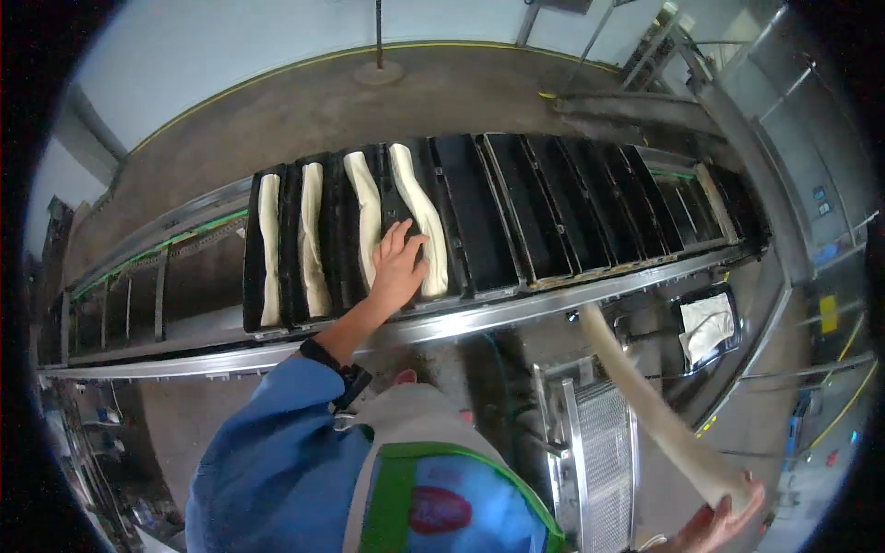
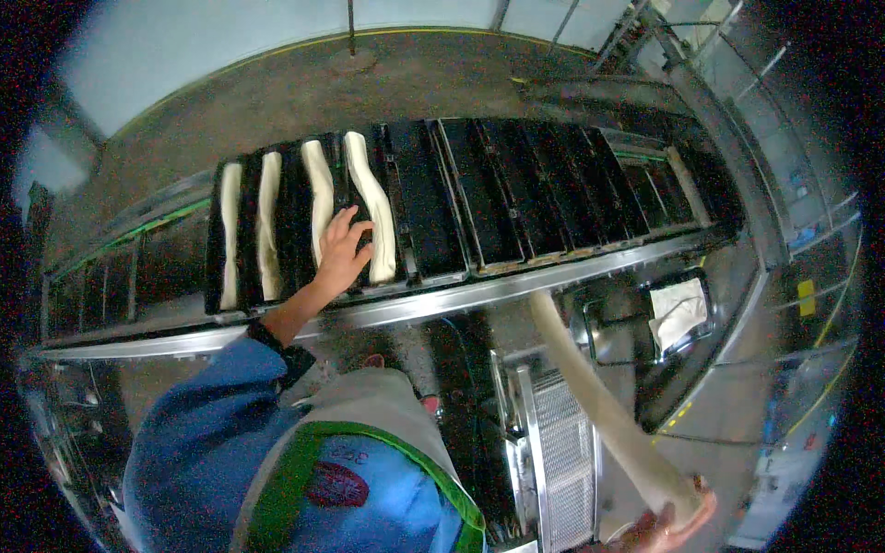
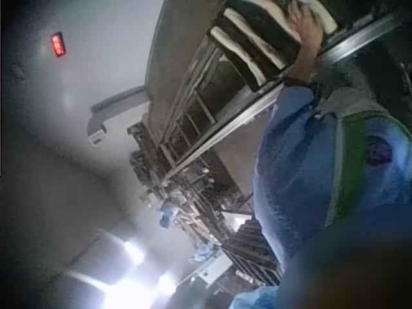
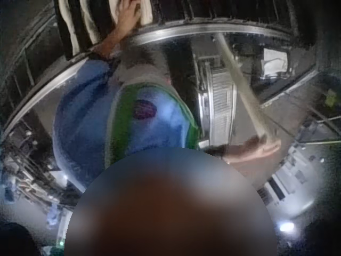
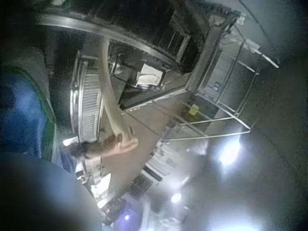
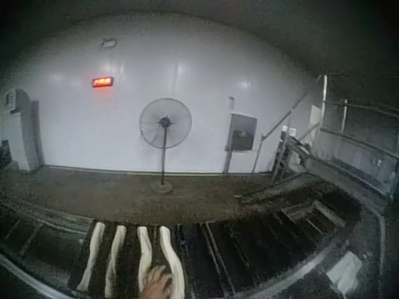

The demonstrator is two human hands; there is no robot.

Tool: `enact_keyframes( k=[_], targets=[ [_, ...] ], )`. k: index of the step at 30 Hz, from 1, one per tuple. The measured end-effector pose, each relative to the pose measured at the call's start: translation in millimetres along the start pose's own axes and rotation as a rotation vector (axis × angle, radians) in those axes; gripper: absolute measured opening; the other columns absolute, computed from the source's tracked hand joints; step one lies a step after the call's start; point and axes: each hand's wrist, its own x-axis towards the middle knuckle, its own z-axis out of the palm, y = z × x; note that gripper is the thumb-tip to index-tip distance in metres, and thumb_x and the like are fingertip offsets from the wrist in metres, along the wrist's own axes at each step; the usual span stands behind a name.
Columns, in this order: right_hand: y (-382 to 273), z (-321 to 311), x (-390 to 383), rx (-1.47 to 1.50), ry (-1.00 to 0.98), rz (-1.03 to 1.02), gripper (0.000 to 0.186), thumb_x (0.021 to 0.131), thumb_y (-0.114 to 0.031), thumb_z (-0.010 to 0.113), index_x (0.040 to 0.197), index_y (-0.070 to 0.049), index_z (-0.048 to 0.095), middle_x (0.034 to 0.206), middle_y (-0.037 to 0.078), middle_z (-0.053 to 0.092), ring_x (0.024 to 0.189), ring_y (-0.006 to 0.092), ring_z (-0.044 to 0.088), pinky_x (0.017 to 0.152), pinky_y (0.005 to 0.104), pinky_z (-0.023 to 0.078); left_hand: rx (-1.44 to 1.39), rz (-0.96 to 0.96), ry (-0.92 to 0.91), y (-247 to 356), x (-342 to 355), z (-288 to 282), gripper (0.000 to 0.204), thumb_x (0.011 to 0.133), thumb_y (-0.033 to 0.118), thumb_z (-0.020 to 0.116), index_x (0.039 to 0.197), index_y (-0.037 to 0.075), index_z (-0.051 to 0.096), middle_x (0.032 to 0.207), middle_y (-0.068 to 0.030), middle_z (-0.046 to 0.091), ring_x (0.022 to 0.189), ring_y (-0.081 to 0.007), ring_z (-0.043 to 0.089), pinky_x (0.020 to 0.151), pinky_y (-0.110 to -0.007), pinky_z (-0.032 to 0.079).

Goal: Placing long rolls of dough into a conveyor system and proofing trays on a production line.

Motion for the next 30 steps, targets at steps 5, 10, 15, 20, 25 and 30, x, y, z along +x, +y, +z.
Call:
enact_keyframes(
  k=[5, 10, 15, 20, 25, 30],
  targets=[
    [50, 179, -15, 0.31, -0.435, -0.094, 0.049, 0.065, -0.017, 0.064, 0.107, -0.001, 0.044, 0.107, 0.013, 0.049, 0.098, 0.0237, 0.048, 0.085, 0.0355, 0.039, -0.003, -0.02, 0.001, 3, 5, -2, 0.034, 0.073, 0.016, 0.055, 0.106, 0.013, 0.049, 0.128, -0.0122, 0.031, 0.121, -0.0312, 0.024, 0.095, -0.047, 0.021],
    [116, 299, -89, -0.396, -1.213, -0.499, 0.073, 0.067, -0.004, 0.064, 0.129, -0.023, 0.029, 0.137, 0.013, 0.016, 0.124, 0.0384, 0.016, 0.095, 0.0527, 0.022, 0.07, -0.102, -0.081, 21, 14, 7, 0.038, 0.072, 0.018, 0.056, 0.109, 0.015, 0.049, 0.128, -0.0118, 0.03, 0.121, -0.0313, 0.025, 0.094, -0.048, 0.021],
    [198, 285, -82, -0.112, -1.053, -0.601, 0.07, 0.057, 0.002, 0.064, 0.122, -0.013, 0.041, 0.128, 0.017, 0.032, 0.116, 0.0382, 0.031, 0.094, 0.0473, 0.028, 0.076, 0.17, 0.046, 44, 19, 33, 0.026, 0.065, 0.016, 0.058, 0.091, 0.012, 0.06, 0.108, -0.0151, 0.05, 0.1, -0.0287, 0.045, 0.078, -0.043, 0.038],
    [270, 254, -53, -0.219, -1.099, -0.553, 0.06, 0.064, -0.007, 0.061, 0.12, -0.011, 0.041, 0.124, 0.015, 0.038, 0.111, 0.0334, 0.038, 0.091, 0.045, 0.032, 0.082, 0.107, -0.339, 96, 55, 102, 0.013, 0.066, 0.022, 0.057, 0.069, 0.01, 0.056, 0.089, -0.01, 0.055, 0.083, -0.0258, 0.051, 0.069, -0.043, 0.039],
    [266, 278, -45, -0.203, -1.233, -0.434, 0.054, 0.068, -0.011, 0.057, 0.12, -0.011, 0.04, 0.123, 0.013, 0.038, 0.112, 0.0309, 0.037, 0.091, 0.0437, 0.033, 0.27, 0.28, -0.052, 102, 69, 141, 0.019, 0.064, 0.026, 0.056, 0.078, 0.017, 0.064, 0.097, -0.0031, 0.051, 0.103, -0.0192, 0.038, 0.091, -0.044, 0.024],
    [271, 298, -3, -0.16, -1.339, -0.319, 0.049, 0.073, -0.015, 0.053, 0.119, -0.01, 0.04, 0.122, 0.011, 0.039, 0.112, 0.0283, 0.037, 0.09, 0.0424, 0.034, 0.275, 0.152, 0.07, 77, 62, 129, 0.017, 0.06, 0.026, 0.059, 0.073, 0.016, 0.062, 0.09, -0.0028, 0.05, 0.095, -0.0198, 0.041, 0.086, -0.042, 0.026]
  ],
)
